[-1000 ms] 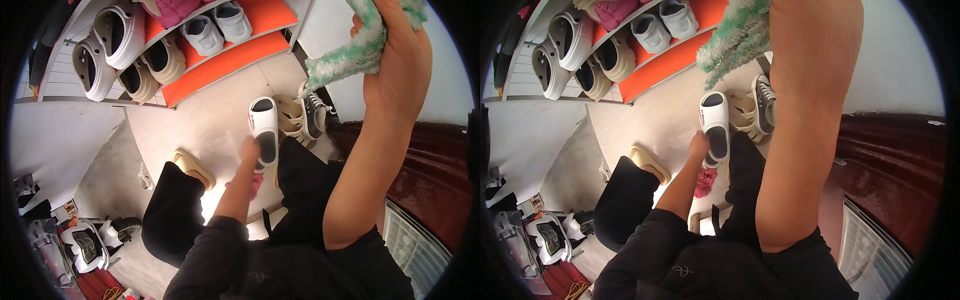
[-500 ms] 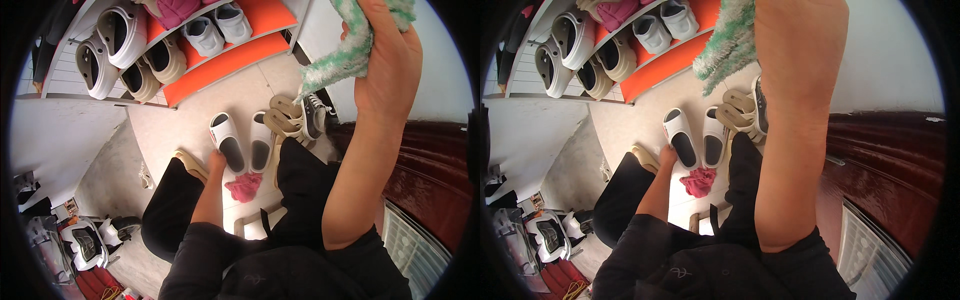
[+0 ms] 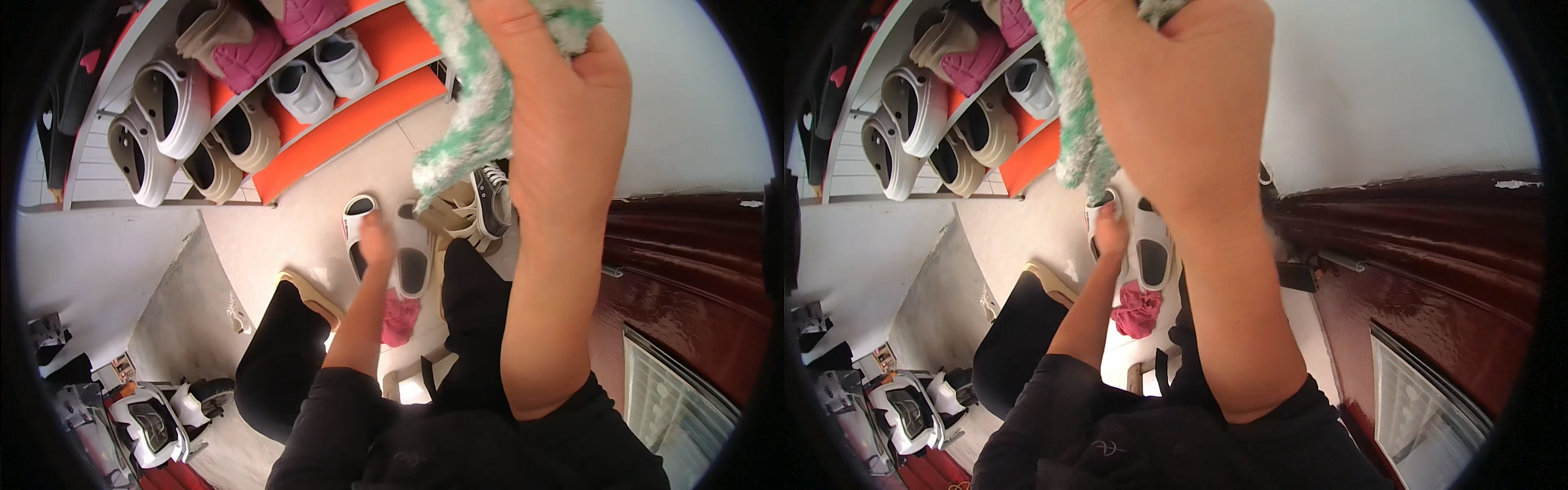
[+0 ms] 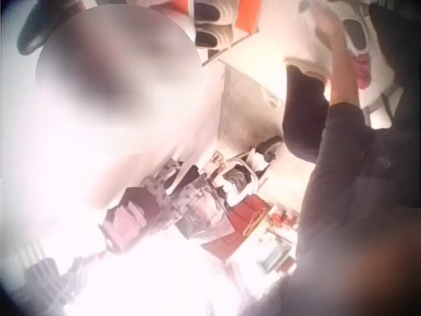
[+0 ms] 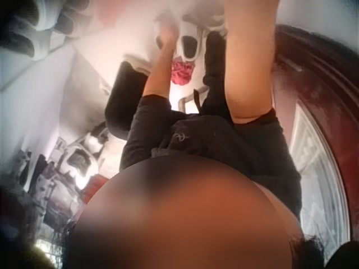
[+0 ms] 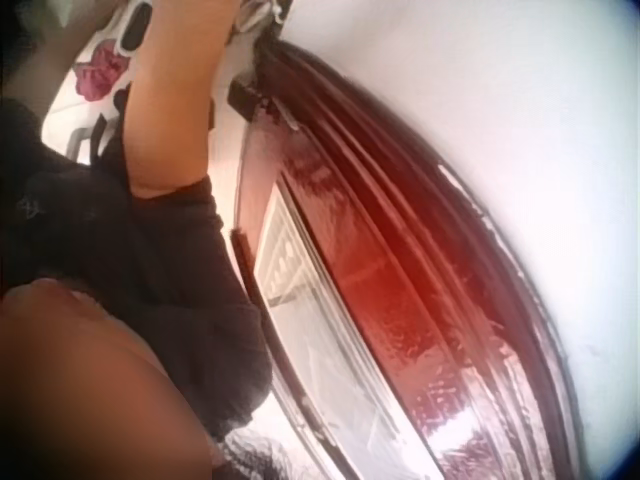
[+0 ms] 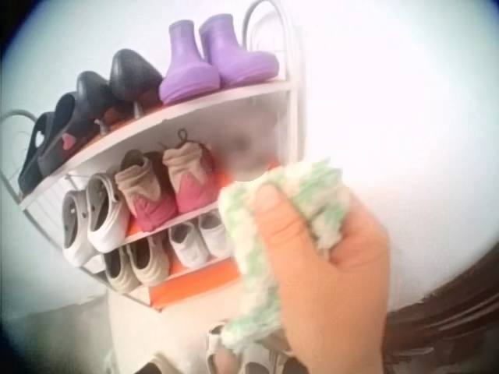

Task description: The person wipes the exterior of several pairs of shoes using a cloth. They handle pink sneakers, grey canvas shoes, and grey athletic shoes one by one, wiping them and placing them back on the orange shoe rack.

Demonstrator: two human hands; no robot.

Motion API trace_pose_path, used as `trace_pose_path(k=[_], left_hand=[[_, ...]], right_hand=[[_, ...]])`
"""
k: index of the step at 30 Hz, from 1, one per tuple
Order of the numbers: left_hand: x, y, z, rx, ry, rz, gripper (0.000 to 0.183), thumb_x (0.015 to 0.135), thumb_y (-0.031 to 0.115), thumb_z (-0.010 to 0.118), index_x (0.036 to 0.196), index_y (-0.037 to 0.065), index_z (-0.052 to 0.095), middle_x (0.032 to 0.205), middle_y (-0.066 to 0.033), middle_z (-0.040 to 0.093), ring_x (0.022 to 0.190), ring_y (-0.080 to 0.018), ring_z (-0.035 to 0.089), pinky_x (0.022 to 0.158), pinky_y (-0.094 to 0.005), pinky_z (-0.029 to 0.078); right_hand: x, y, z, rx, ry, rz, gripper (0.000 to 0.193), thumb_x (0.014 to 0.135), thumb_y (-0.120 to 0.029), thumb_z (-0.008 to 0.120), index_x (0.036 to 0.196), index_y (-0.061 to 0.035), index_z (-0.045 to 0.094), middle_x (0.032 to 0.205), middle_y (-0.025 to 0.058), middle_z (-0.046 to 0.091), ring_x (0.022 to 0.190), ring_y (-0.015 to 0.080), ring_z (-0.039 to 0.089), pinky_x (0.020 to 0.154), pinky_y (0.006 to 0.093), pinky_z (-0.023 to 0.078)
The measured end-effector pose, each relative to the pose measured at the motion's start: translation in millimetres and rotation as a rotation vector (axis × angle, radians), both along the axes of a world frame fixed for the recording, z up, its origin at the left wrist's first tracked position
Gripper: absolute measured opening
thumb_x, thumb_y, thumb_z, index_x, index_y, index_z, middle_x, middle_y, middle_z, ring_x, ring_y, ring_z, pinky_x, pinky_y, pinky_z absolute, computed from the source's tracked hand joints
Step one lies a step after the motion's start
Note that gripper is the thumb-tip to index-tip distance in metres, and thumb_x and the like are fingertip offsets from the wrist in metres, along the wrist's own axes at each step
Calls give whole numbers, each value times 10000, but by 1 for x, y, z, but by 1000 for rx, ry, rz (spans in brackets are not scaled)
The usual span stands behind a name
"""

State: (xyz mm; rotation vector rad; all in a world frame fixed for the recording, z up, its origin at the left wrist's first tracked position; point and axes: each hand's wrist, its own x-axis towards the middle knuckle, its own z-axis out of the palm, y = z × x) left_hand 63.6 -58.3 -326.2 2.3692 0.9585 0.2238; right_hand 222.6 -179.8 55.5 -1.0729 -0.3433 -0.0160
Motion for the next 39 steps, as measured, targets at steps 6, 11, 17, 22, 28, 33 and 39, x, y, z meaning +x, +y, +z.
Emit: trace_pose_path(k=[6, 11, 17, 22, 28, 33, 39], left_hand=[[84, -118, 66, -190, -336, -539, 307, 783, 192, 609, 1052, 55, 553, 1038, -177, 557, 851, -351, 604, 696, -431, 490], [102, -158, 64, -203, 219, -860, 385, 782, 173, 616, 1107, 34, 462, 1100, -145, 521, 827, -333, 617, 669, -421, 516], [106, -160, 42, -202, 120, -844, 408, 768, 104, 613, 1138, 30, 459, 1147, -139, 493, 928, -331, 594, 752, -419, 506], [108, -142, 55, -310, -97, -673, 302, 792, 114, 579, 1076, 31, 520, 1053, -142, 541, 958, -336, 577, 796, -420, 488], [130, -173, 67, -175, 326, -707, 235, 815, 226, 550, 985, 64, 560, 890, -118, 659, 863, -320, 640, 691, -452, 509], [113, -164, 51, -213, 455, -791, 228, 766, 257, 654, 921, 92, 626, 915, -140, 661, 884, -311, 639, 701, -451, 506], [103, -104, 60, -445, -10, -725, 251, 782, 260, 657, 868, 36, 584, 820, -177, 589, 828, -369, 580, 723, -437, 461]], right_hand=[[13, -19, 0, 3, 10, -112, 150, 846, -140, 645, 920, -10, 642, 778, 38, 637, 613, 88, 574, 540, 210, 446], [21, -35, 5, 3, 31, -182, 144, 840, -138, 658, 919, -19, 646, 770, 24, 630, 597, 79, 562, 518, 204, 432], [22, -35, 2, 19, 82, -269, 121, 854, -136, 641, 889, -20, 639, 672, 13, 582, 509, 80, 501, 454, 214, 384], [10, -28, 19, 91, 11, -198, 160, 884, -175, 598, 853, -20, 623, 630, 17, 539, 504, 88, 460, 472, 234, 368], [19, -25, 15, 93, 154, -301, 169, 890, -185, 585, 825, -30, 600, 614, 8, 514, 502, 89, 444, 473, 240, 355], [26, -36, 11, 89, 157, -296, 148, 886, -177, 597, 849, -34, 597, 637, 5, 531, 507, 86, 454, 470, 234, 361], [21, -35, 18, -38, 199, -193, 149, 854, -188, 655, 886, -51, 608, 755, 4, 594, 610, 79, 525, 550, 230, 431]])
